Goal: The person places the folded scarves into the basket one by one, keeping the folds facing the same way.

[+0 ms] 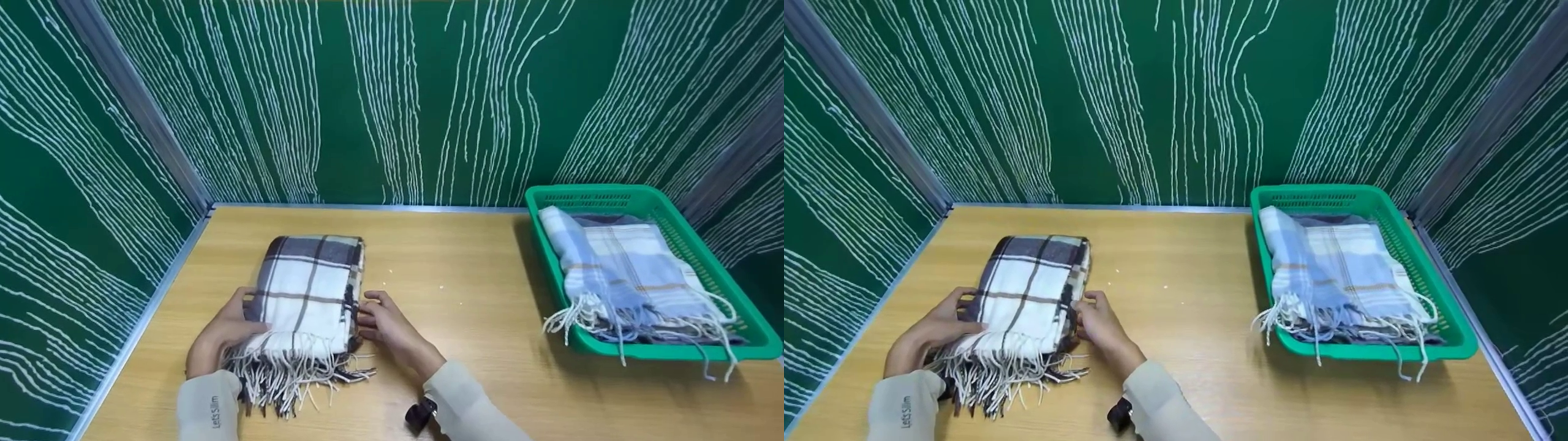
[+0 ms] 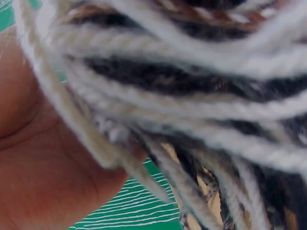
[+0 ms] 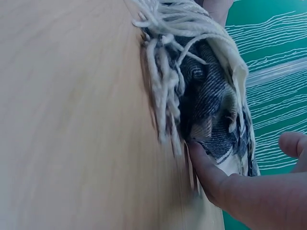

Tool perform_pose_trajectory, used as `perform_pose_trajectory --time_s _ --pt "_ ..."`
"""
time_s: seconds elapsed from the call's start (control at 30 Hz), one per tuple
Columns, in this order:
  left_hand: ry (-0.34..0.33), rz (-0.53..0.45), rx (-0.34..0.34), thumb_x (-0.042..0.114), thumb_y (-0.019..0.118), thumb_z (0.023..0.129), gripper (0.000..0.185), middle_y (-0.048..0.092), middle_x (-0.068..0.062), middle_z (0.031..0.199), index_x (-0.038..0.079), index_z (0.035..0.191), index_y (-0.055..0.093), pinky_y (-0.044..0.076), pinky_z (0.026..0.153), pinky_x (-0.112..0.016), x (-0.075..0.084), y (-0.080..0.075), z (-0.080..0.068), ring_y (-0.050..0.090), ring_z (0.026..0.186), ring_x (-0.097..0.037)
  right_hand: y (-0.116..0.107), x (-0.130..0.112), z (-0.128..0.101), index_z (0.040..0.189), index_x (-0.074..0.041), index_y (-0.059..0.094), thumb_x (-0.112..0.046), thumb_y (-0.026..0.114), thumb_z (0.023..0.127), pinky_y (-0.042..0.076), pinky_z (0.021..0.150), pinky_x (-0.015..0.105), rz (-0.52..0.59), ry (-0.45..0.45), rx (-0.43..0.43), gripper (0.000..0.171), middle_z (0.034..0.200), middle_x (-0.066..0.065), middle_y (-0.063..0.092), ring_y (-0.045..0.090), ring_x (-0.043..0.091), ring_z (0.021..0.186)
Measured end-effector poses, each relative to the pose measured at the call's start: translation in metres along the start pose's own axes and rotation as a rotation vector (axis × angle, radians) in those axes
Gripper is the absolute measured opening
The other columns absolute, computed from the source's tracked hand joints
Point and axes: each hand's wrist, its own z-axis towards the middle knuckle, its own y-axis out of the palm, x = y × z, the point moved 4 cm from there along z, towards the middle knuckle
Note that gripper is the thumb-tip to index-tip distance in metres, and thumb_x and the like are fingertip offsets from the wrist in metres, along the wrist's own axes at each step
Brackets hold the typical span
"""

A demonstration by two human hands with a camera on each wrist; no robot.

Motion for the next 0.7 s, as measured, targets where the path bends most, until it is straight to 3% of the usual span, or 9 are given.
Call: perform_pose_trajectory --time_s 0.17,0.43,0.7 --pt "0.003 0.027 0.000 -0.002 0.070 0.090 0.080 0.038 -0.037 0.153 -0.003 0.157 0.026 0.032 0.118 -0.066 -0.0004 0.0005 -0.0017 0.041 0.139 -0.055 0.0048 0.0012 -0.0008 0.150 0.002 0.033 -0.019 0.049 0.108 0.058 0.090 0.037 0.001 -0.010 -0.004 0.049 0.123 0.018 0.066 0.068 0.025 0.105" --pt "0.025 0.027 -0.027 -0.001 0.073 0.087 0.080 0.043 -0.036 0.147 -0.001 0.153 0.028 0.036 0.115 -0.064 0.0010 0.0050 -0.0002 0.044 0.137 -0.052 0.0060 0.0025 -0.0011 0.144 -0.003 0.038 -0.024 0.058 0.105 0.053 0.079 0.029 -0.002 -0.005 0.002 0.049 0.103 0.008 0.064 0.062 0.018 0.090" --pt "0.024 -0.009 -0.030 0.008 0.076 0.090 0.077 0.045 -0.034 0.144 0.000 0.151 0.031 0.042 0.108 -0.059 0.0012 0.0067 -0.0002 0.049 0.130 -0.047 0.0030 0.0029 -0.0001 0.147 -0.002 0.040 -0.022 0.063 0.102 0.050 0.076 0.028 -0.018 -0.020 -0.005 0.055 0.105 0.005 0.064 0.060 0.016 0.086"
